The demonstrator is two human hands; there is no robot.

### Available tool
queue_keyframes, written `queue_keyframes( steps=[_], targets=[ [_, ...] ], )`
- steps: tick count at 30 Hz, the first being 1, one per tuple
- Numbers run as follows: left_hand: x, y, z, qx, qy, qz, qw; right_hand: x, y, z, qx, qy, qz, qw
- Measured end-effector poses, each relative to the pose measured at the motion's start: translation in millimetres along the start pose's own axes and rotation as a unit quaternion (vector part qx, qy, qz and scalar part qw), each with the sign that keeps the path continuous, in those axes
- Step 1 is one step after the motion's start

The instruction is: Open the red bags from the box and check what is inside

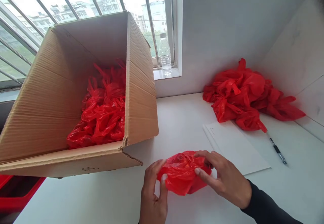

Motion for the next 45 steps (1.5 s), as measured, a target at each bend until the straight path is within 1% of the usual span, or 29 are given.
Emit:
queue_keyframes(
  steps=[3,5,6,7,8,10,11,12,13,14,15,17,19,20,21,22,23,25,26,27,28,30,33,35,37,39,40,43,45],
  targets=[
    [3,10.1,-15,0.07,0.093,0.035,0.993,2,10,4,-0.027,-0.061,0.041,0.997],
    [3,11.9,-15,0.096,0.134,0.037,0.986,2,12,2,-0.031,-0.059,0.055,0.996],
    [2,10.7,-13,0.093,0.137,0.037,0.986,1,11,0,-0.029,-0.048,0.055,0.997],
    [1,8.1,-9,0.08,0.122,0.036,0.989,0,9,-2,-0.022,-0.032,0.052,0.998],
    [-1,4.4,-5,0.062,0.085,0.029,0.994,-2,7,-5,-0.013,-0.01,0.043,0.999],
    [-7,-4.4,5,0.016,-0.039,-0.014,0.999,-6,1,-10,0.014,0.038,0.022,0.999],
    [-10,-7.7,9,-0.011,-0.104,-0.039,0.994,-9,-2,-12,0.024,0.054,0.009,0.998],
    [-13,-9.3,10,-0.037,-0.154,-0.061,0.985,-11,-3,-13,0.028,0.06,-0.005,0.998],
    [-15,-9.1,8,-0.06,-0.181,-0.075,0.979,-12,-4,-13,0.027,0.053,-0.021,0.998],
    [-17,-7.2,4,-0.075,-0.179,-0.081,0.978,-13,-3,-12,0.024,0.035,-0.034,0.999],
    [-17,-4.1,-2,-0.077,-0.152,-0.081,0.982,-13,-2,-9,0.023,0.009,-0.04,0.999],
    [-15,2.7,-18,-0.035,-0.063,-0.069,0.995,-12,2,-3,0.023,-0.041,-0.032,0.998],
    [-12,7.4,-32,0.027,0.02,-0.016,0.999,-10,5,4,0.025,-0.074,0.002,0.997],
    [-10,7.3,-35,0.044,0.036,0.014,0.998,-9,5,6,0.023,-0.078,0.016,0.997],
    [-9,4.9,-36,0.044,0.028,0.031,0.998,-9,3,7,0.023,-0.07,0.021,0.997],
    [-8,0.4,-34,0.03,-0.005,0.029,0.999,-9,1,5,0.028,-0.048,0.015,0.998],
    [-8,-5.4,-30,0.005,-0.054,0.008,0.998,-10,-3,2,0.038,-0.013,-0.001,0.999],
    [-12,-17.0,-20,-0.05,-0.155,-0.062,0.985,-13,-11,-8,0.074,0.069,-0.048,0.994],
    [-15,-20.6,-16,-0.073,-0.186,-0.091,0.976,-15,-14,-14,0.096,0.103,-0.064,0.988],
    [-18,-22.0,-14,-0.093,-0.198,-0.112,0.969,-18,-15,-18,0.118,0.122,-0.069,0.983],
    [-21,-21.4,-15,-0.11,-0.193,-0.124,0.967,-19,-16,-21,0.141,0.127,-0.065,0.98],
    [-23,-15.7,-24,-0.126,-0.162,-0.133,0.97,-22,-14,-21,0.173,0.109,-0.049,0.978],
    [-21,-4.9,-47,-0.099,-0.132,-0.113,0.98,-23,-12,-9,0.18,0.057,-0.033,0.981],
    [-18,-2.8,-59,-0.074,-0.118,-0.096,0.986,-22,-12,-1,0.179,0.056,-0.035,0.982],
    [-16,-6.0,-64,-0.07,-0.097,-0.096,0.988,-22,-15,2,0.198,0.095,-0.063,0.974],
    [-16,-12.4,-64,-0.092,-0.07,-0.119,0.986,-24,-20,3,0.223,0.141,-0.102,0.959],
    [-17,-15.9,-63,-0.109,-0.054,-0.137,0.983,-24,-23,3,0.23,0.151,-0.115,0.954],
    [-20,-24.3,-64,-0.156,0.004,-0.177,0.972,-25,-34,6,0.211,0.146,-0.129,0.958],
    [-21,-28.9,-67,-0.157,0.036,-0.192,0.968,-24,-41,9,0.172,0.129,-0.144,0.966]
  ],
)
Point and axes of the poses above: each hand's wrist, its own x-axis towards the middle knuckle, its own y-axis out of the palm, z = x × y, the point moved 2 cm from there along x, towards the middle knuckle, and after that the axes turned 1 degree about -y, right-handed, at the moved point
